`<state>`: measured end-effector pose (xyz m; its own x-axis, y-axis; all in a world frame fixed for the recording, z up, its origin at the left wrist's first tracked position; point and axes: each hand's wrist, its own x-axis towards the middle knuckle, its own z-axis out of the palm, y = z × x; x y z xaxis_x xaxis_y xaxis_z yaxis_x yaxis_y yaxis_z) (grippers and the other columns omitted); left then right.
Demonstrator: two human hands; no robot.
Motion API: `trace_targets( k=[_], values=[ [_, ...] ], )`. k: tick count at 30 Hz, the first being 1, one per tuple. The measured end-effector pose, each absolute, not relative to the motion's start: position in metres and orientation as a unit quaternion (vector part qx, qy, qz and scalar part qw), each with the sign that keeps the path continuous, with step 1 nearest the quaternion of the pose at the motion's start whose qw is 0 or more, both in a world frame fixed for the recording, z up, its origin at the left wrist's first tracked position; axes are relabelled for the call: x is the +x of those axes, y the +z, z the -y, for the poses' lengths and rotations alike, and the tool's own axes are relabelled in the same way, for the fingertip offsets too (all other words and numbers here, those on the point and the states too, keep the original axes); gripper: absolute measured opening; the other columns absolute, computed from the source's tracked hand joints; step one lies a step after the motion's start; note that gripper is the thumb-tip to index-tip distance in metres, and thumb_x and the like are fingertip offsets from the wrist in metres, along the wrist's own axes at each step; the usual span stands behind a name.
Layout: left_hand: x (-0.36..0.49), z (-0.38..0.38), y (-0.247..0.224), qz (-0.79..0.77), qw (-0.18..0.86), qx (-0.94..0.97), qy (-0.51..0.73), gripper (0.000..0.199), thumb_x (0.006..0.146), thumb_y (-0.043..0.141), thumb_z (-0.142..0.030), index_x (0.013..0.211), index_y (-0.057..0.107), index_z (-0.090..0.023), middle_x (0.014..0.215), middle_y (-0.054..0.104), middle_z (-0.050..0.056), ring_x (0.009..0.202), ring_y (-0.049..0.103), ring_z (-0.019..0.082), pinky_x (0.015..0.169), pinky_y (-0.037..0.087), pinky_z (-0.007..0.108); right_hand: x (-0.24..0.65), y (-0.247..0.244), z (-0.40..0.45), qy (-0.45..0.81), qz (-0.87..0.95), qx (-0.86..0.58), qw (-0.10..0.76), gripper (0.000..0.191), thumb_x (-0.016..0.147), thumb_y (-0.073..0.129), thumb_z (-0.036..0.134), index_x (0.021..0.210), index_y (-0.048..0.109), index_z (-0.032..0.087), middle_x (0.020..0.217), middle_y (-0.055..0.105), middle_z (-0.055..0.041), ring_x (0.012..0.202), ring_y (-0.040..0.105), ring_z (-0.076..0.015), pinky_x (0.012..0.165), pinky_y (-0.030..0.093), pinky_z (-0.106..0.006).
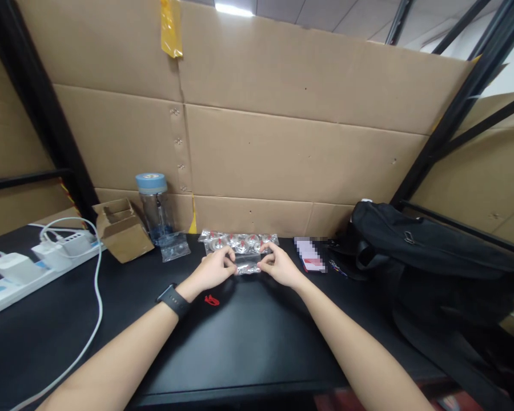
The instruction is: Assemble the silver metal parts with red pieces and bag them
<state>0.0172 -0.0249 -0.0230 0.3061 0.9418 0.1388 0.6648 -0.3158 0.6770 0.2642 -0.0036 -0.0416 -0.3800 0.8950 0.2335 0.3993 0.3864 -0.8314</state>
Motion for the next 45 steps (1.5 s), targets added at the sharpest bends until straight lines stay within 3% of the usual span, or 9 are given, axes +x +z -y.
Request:
trace_targets(
  k=[3, 6, 11, 17, 21, 25, 29, 36, 45],
  values=[
    [0.021, 0.027, -0.029, -0.534, 0.224, 0.770, 0.267, 0.032, 0.081, 0.056, -0.020, 0.111, 0.049, -0.027, 0.079, 0.077, -0.007, 0.084, 0.071, 0.019, 0.087, 0.041, 0.034, 0.262, -0.042, 0.008, 0.294, 0.787, -0.435, 0.325, 0.044, 0.084, 0.063, 0.023, 0.126, 0.049, 0.023, 0.070, 0.071, 0.0043, 0.058, 0.062, -0.0143, 0.066, 0.047, -0.024],
    [0.024, 0.029, -0.033, -0.522, 0.153, 0.798, 0.257, 0.029, 0.086, 0.054, -0.022, 0.114, 0.051, -0.028, 0.083, 0.076, -0.004, 0.089, 0.069, 0.021, 0.091, 0.036, 0.038, 0.256, -0.041, 0.013, 0.201, 0.809, -0.470, 0.290, 0.036, 0.089, 0.057, 0.019, 0.125, 0.057, 0.025, 0.071, 0.070, 0.0030, 0.061, 0.063, -0.0151, 0.068, 0.047, -0.024],
    [0.024, 0.026, -0.043, -0.498, 0.056, 0.836, 0.226, 0.028, 0.096, 0.046, -0.025, 0.112, 0.068, -0.031, 0.100, 0.072, 0.003, 0.106, 0.060, 0.025, 0.091, 0.033, 0.040, 0.246, -0.038, 0.020, 0.080, 0.842, -0.491, 0.209, 0.033, 0.093, 0.051, 0.016, 0.112, 0.075, 0.027, 0.102, 0.073, -0.0062, 0.094, 0.066, -0.0208, 0.083, 0.047, -0.029],
    [0.020, 0.024, -0.048, -0.464, 0.034, 0.864, 0.192, 0.031, 0.099, 0.047, -0.039, 0.116, 0.073, -0.032, 0.111, 0.065, 0.007, 0.114, 0.052, 0.028, 0.097, 0.034, 0.044, 0.247, -0.037, 0.024, 0.017, 0.874, -0.451, 0.183, 0.037, 0.083, 0.067, 0.020, 0.119, 0.073, 0.027, 0.133, 0.063, -0.0092, 0.123, 0.051, -0.0283, 0.098, 0.037, -0.040],
    [0.020, 0.025, -0.046, -0.448, 0.045, 0.867, 0.215, 0.030, 0.089, 0.064, -0.044, 0.114, 0.070, -0.027, 0.120, 0.067, 0.007, 0.122, 0.050, 0.031, 0.102, 0.031, 0.046, 0.246, -0.039, 0.021, 0.058, 0.874, -0.440, 0.199, 0.025, 0.097, 0.057, 0.021, 0.115, 0.073, 0.027, 0.110, 0.074, -0.0072, 0.107, 0.061, -0.0231, 0.095, 0.030, -0.041],
    [0.020, 0.023, -0.042, -0.481, 0.074, 0.842, 0.234, 0.021, 0.095, 0.057, -0.040, 0.104, 0.070, -0.026, 0.111, 0.073, 0.004, 0.112, 0.060, 0.026, 0.097, 0.033, 0.042, 0.243, -0.036, 0.021, 0.097, 0.860, -0.449, 0.223, 0.027, 0.104, 0.047, 0.031, 0.110, 0.073, 0.027, 0.102, 0.077, -0.0064, 0.097, 0.066, -0.0214, 0.091, 0.028, -0.039],
    [0.012, 0.014, -0.038, -0.544, 0.098, 0.803, 0.221, 0.018, 0.093, 0.059, -0.039, 0.095, 0.072, -0.027, 0.098, 0.077, 0.002, 0.098, 0.067, 0.025, 0.094, 0.032, 0.042, 0.245, -0.035, 0.018, 0.112, 0.829, -0.485, 0.257, 0.021, 0.099, 0.056, 0.035, 0.113, 0.069, 0.026, 0.090, 0.077, -0.0022, 0.086, 0.067, -0.0193, 0.091, 0.027, -0.038],
    [-0.016, -0.006, -0.041, -0.623, 0.002, 0.754, 0.207, 0.022, 0.092, 0.059, -0.042, 0.090, 0.068, -0.023, 0.094, 0.076, 0.007, 0.105, 0.062, 0.031, 0.091, 0.033, 0.045, 0.264, -0.033, 0.004, 0.084, 0.788, -0.542, 0.281, 0.025, 0.089, 0.058, 0.020, 0.110, 0.068, 0.026, 0.086, 0.076, 0.0002, 0.089, 0.068, -0.0201, 0.090, 0.029, -0.037],
    [-0.025, -0.012, -0.047, -0.600, -0.026, 0.784, 0.157, 0.046, 0.104, 0.032, -0.041, 0.144, 0.049, -0.028, 0.149, 0.054, 0.010, 0.131, 0.046, 0.031, 0.100, 0.035, 0.052, 0.290, -0.027, 0.002, 0.087, 0.845, -0.497, 0.177, 0.037, 0.082, 0.073, 0.036, 0.117, 0.069, 0.026, 0.125, 0.067, -0.0085, 0.118, 0.060, -0.0302, 0.094, 0.037, -0.040]
  ],
)
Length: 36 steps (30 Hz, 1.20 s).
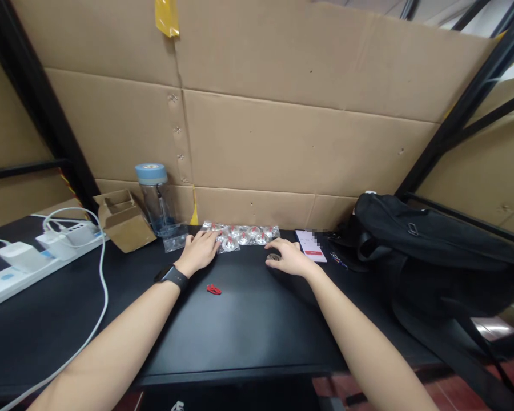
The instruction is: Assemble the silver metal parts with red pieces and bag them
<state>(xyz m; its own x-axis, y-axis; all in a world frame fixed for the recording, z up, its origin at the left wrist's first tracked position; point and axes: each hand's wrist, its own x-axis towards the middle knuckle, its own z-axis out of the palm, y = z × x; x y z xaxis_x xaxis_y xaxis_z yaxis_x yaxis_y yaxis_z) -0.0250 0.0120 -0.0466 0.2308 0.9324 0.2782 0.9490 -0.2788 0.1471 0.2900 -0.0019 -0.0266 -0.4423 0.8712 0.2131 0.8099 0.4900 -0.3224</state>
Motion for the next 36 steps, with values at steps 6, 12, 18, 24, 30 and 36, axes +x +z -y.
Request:
trace_targets(
  k=[6, 12, 18, 24, 30, 36],
  values=[
    [-0.030, -0.012, -0.049, 0.618, 0.075, -0.774, -0.116, 0.051, 0.103, 0.028, -0.047, 0.145, 0.052, -0.032, 0.163, 0.036, 0.005, 0.138, 0.038, 0.036, 0.103, 0.034, 0.058, 0.293, -0.027, 0.002, 0.084, 0.852, -0.498, 0.137, 0.031, 0.082, 0.074, 0.031, 0.112, 0.071, 0.026, 0.116, 0.070, -0.0068, 0.112, 0.064, -0.0279, 0.094, 0.040, -0.039],
    [-0.039, -0.012, -0.050, 0.643, 0.096, -0.753, -0.099, 0.050, 0.100, 0.032, -0.040, 0.141, 0.058, -0.026, 0.163, 0.035, 0.009, 0.138, 0.035, 0.039, 0.104, 0.031, 0.065, 0.295, -0.023, 0.001, 0.094, 0.858, -0.488, 0.128, 0.032, 0.079, 0.076, 0.027, 0.111, 0.072, 0.025, 0.109, 0.074, -0.0058, 0.103, 0.068, -0.0251, 0.091, 0.045, -0.035],
    [-0.041, -0.015, -0.057, 0.643, 0.116, -0.742, -0.147, 0.049, 0.095, 0.041, -0.028, 0.142, 0.055, -0.023, 0.161, 0.035, 0.014, 0.138, 0.033, 0.043, 0.103, 0.030, 0.066, 0.300, -0.024, -0.002, 0.157, 0.859, -0.461, 0.156, 0.034, 0.074, 0.077, 0.017, 0.108, 0.074, 0.019, 0.098, 0.074, -0.0065, 0.088, 0.069, -0.0202, 0.082, 0.051, -0.029],
    [-0.038, -0.005, -0.029, 0.645, 0.095, -0.730, -0.205, 0.039, 0.091, 0.050, -0.023, 0.128, 0.063, -0.019, 0.145, 0.052, 0.020, 0.135, 0.041, 0.041, 0.106, 0.032, 0.060, 0.301, -0.026, -0.003, 0.154, 0.853, -0.474, 0.154, 0.035, 0.072, 0.078, 0.018, 0.107, 0.074, 0.020, 0.095, 0.072, -0.0056, 0.086, 0.068, -0.0200, 0.081, 0.050, -0.029],
    [-0.038, 0.021, 0.004, 0.375, -0.226, -0.898, -0.046, 0.022, 0.072, 0.079, -0.037, 0.094, 0.078, -0.032, 0.102, 0.075, -0.001, 0.096, 0.067, 0.022, 0.086, 0.048, 0.028, 0.295, -0.027, 0.000, 0.161, 0.849, -0.474, 0.166, 0.042, 0.067, 0.076, 0.018, 0.109, 0.070, 0.020, 0.094, 0.069, -0.0027, 0.075, 0.064, -0.0150, 0.072, 0.048, -0.026],
    [-0.028, 0.029, 0.000, 0.359, -0.258, -0.896, -0.033, 0.005, 0.070, 0.081, -0.032, 0.074, 0.079, -0.033, 0.084, 0.076, -0.002, 0.092, 0.067, 0.022, 0.094, 0.044, 0.030, 0.286, -0.028, 0.004, 0.184, 0.849, -0.452, 0.205, 0.052, 0.060, 0.077, 0.013, 0.111, 0.068, 0.020, 0.098, 0.067, -0.0021, 0.074, 0.062, -0.0129, 0.070, 0.048, -0.023]
  ],
)
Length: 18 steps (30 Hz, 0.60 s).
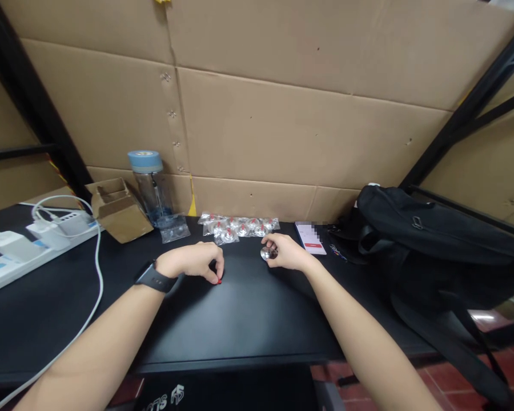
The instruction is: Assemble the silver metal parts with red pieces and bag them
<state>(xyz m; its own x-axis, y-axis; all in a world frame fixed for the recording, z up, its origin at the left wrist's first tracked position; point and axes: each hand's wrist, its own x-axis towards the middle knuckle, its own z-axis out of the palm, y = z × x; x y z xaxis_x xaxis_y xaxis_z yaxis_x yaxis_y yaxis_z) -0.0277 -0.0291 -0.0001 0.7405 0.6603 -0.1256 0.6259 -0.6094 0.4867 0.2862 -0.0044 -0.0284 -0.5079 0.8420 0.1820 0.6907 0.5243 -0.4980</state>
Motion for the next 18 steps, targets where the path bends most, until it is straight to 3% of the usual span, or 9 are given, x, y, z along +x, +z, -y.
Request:
trace_targets(
  k=[4, 8, 14, 18],
  values=[
    [-0.024, 0.027, 0.001, -0.366, 0.238, 0.898, 0.056, 0.004, 0.079, 0.073, -0.032, 0.078, 0.077, -0.030, 0.088, 0.076, 0.000, 0.099, 0.065, 0.023, 0.099, 0.039, 0.032, 0.280, -0.023, 0.009, 0.187, 0.860, -0.409, 0.243, 0.053, 0.059, 0.076, 0.011, 0.110, 0.068, 0.020, 0.100, 0.070, -0.0030, 0.086, 0.066, -0.0170, 0.079, 0.051, -0.025],
    [-0.012, 0.028, 0.000, -0.392, 0.185, 0.891, 0.133, 0.017, 0.092, 0.060, -0.037, 0.086, 0.071, -0.026, 0.088, 0.076, 0.000, 0.089, 0.067, 0.019, 0.097, 0.040, 0.032, 0.273, -0.015, 0.016, 0.178, 0.857, -0.405, 0.263, 0.041, 0.064, 0.074, 0.014, 0.104, 0.071, 0.021, 0.095, 0.073, -0.0017, 0.087, 0.068, -0.0187, 0.082, 0.051, -0.028],
    [0.011, 0.030, -0.009, -0.441, 0.194, 0.825, 0.296, 0.021, 0.088, 0.066, -0.040, 0.101, 0.074, -0.025, 0.095, 0.079, 0.001, 0.089, 0.071, 0.020, 0.090, 0.048, 0.030, 0.259, -0.013, 0.026, 0.226, 0.812, -0.383, 0.377, 0.034, 0.069, 0.074, 0.019, 0.103, 0.071, 0.023, 0.099, 0.075, -0.0015, 0.088, 0.070, -0.0190, 0.081, 0.053, -0.030],
    [0.020, 0.031, -0.014, -0.453, 0.195, 0.804, 0.333, 0.021, 0.091, 0.063, -0.040, 0.093, 0.077, -0.025, 0.102, 0.078, 0.002, 0.094, 0.070, 0.022, 0.090, 0.049, 0.033, 0.246, -0.019, 0.029, 0.287, 0.771, -0.345, 0.453, 0.035, 0.072, 0.075, 0.023, 0.105, 0.068, 0.022, 0.108, 0.075, -0.0053, 0.098, 0.071, -0.0214, 0.085, 0.054, -0.033]
  ],
)
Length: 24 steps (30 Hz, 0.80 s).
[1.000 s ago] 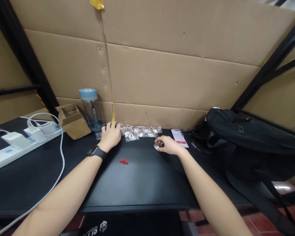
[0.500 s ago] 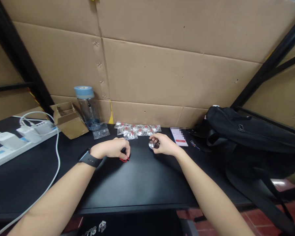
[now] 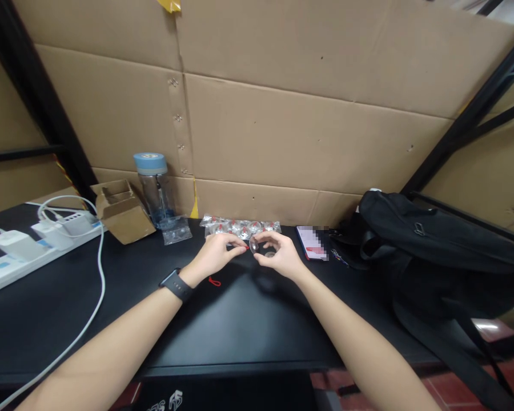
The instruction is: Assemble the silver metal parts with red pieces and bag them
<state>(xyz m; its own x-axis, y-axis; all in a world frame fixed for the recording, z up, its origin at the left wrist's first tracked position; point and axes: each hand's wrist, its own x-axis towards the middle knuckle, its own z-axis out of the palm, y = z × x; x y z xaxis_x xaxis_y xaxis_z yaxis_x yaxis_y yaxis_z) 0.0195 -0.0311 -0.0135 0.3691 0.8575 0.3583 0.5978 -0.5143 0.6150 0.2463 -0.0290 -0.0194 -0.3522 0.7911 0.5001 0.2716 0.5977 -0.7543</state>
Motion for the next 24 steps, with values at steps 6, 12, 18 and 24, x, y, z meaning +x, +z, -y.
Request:
trace_targets(
  k=[6, 12, 18, 24],
  values=[
    [0.029, 0.035, -0.017, -0.457, 0.144, 0.790, 0.383, 0.021, 0.092, 0.063, -0.039, 0.091, 0.077, -0.025, 0.116, 0.069, 0.005, 0.111, 0.062, 0.025, 0.101, 0.044, 0.041, 0.233, -0.026, 0.034, 0.341, 0.732, -0.316, 0.498, 0.031, 0.072, 0.078, 0.025, 0.101, 0.066, 0.022, 0.115, 0.073, -0.0075, 0.107, 0.070, -0.0240, 0.086, 0.056, -0.035],
    [0.034, 0.043, -0.012, -0.484, 0.107, 0.773, 0.396, 0.018, 0.092, 0.063, -0.037, 0.088, 0.077, -0.026, 0.117, 0.064, 0.006, 0.117, 0.056, 0.028, 0.103, 0.040, 0.046, 0.232, -0.026, 0.036, 0.389, 0.698, -0.311, 0.515, 0.033, 0.070, 0.082, 0.028, 0.099, 0.067, 0.023, 0.114, 0.074, -0.0075, 0.106, 0.071, -0.0246, 0.086, 0.059, -0.037],
    [0.038, 0.048, -0.015, -0.499, 0.076, 0.762, 0.405, 0.016, 0.091, 0.063, -0.033, 0.085, 0.076, -0.026, 0.116, 0.063, 0.005, 0.118, 0.054, 0.028, 0.099, 0.037, 0.045, 0.229, -0.028, 0.037, 0.408, 0.681, -0.302, 0.528, 0.032, 0.070, 0.083, 0.026, 0.097, 0.067, 0.023, 0.113, 0.074, -0.0081, 0.105, 0.071, -0.0243, 0.086, 0.059, -0.037],
    [0.041, 0.051, -0.014, -0.506, 0.038, 0.766, 0.395, 0.016, 0.092, 0.063, -0.032, 0.087, 0.076, -0.026, 0.117, 0.063, 0.007, 0.119, 0.051, 0.029, 0.097, 0.034, 0.045, 0.228, -0.029, 0.038, 0.414, 0.669, -0.314, 0.531, 0.034, 0.069, 0.086, 0.029, 0.096, 0.067, 0.022, 0.110, 0.076, -0.0082, 0.102, 0.073, -0.0247, 0.084, 0.061, -0.037]
  ],
)
